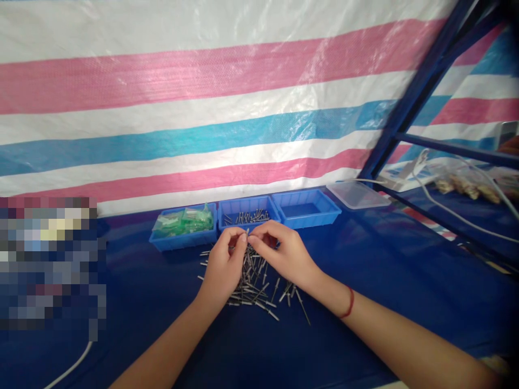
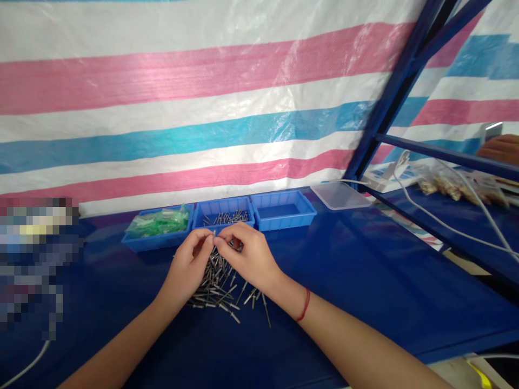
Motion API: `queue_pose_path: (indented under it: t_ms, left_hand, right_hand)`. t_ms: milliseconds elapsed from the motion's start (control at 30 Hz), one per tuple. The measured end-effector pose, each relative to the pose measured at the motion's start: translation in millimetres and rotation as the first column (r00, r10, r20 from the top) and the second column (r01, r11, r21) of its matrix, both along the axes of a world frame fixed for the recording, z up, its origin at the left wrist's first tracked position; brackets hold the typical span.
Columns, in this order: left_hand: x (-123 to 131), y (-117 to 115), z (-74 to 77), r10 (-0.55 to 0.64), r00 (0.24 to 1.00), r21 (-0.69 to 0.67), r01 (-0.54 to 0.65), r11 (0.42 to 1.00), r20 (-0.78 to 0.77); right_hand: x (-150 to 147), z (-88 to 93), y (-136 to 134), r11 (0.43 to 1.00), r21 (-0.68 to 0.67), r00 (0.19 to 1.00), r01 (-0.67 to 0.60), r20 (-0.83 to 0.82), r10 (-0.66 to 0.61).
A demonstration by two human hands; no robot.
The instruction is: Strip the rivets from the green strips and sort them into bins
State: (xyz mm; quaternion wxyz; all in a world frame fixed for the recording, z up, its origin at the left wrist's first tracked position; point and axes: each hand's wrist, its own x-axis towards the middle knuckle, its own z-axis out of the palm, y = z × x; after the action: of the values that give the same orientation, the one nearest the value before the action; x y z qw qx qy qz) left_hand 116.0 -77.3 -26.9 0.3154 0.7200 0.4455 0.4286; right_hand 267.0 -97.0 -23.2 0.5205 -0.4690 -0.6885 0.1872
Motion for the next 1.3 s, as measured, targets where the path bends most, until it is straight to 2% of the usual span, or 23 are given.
queue_pose_path:
  t_ms: [167, 333, 600, 767, 967, 1067, 1200, 1300]
  left_hand:
    - [2, -4, 1.5, -0.024, 0.998, -0.02, 0.026, 0.999, 0.064]
    - [1, -6, -0.5, -0.032, 0.999, -0.004, 0.032, 0.999, 0.019]
    - [-3, -2, 1.9, -0.083, 0.984, 0.135, 0.105, 0.985, -0.159]
    - [-6, 0, 6.3, -0.057, 0.987, 0.153, 0.08, 0.985, -0.148]
    - [-11, 2, 10.2, -0.063, 0.986, 0.247, 0.1, 0.964, -0.152]
    - [-12, 2, 11.8, -0.051, 0.987, 0.274, 0.091, 0.957, -0.152]
    - [-11, 2, 12.8, -0.022, 0.986, 0.277, 0.068, 0.959, -0.166]
    - [-12, 5, 12.5, 0.014, 0.985, 0.255, 0.03, 0.967, -0.169]
  right_hand:
    - [-5, -6.0, -2, 0.999, -0.038, 0.996, -0.01, -0.091, 0.007]
    - [-4, -6.6, -2, 0.997, -0.073, 0.984, -0.031, -0.177, 0.017]
    - [-2, -4.6, -2, 0.999, -0.01, 0.993, -0.034, -0.113, 0.032]
    - [1, -1.3, -2, 0.998, 0.0, 0.991, -0.066, -0.117, 0.066]
    - [2, -1.4, 2, 0.998, -0.018, 0.985, -0.063, -0.161, 0.06]
    - [2, -1.9, 1, 0.997, -0.016, 0.989, -0.069, -0.132, 0.066]
    - [2, -2.2, 2, 0.997, 0.032, 0.997, -0.075, -0.004, 0.075]
    - [4, -1.7, 10, 0.989, 0.145, 0.996, 0.007, 0.088, -0.02]
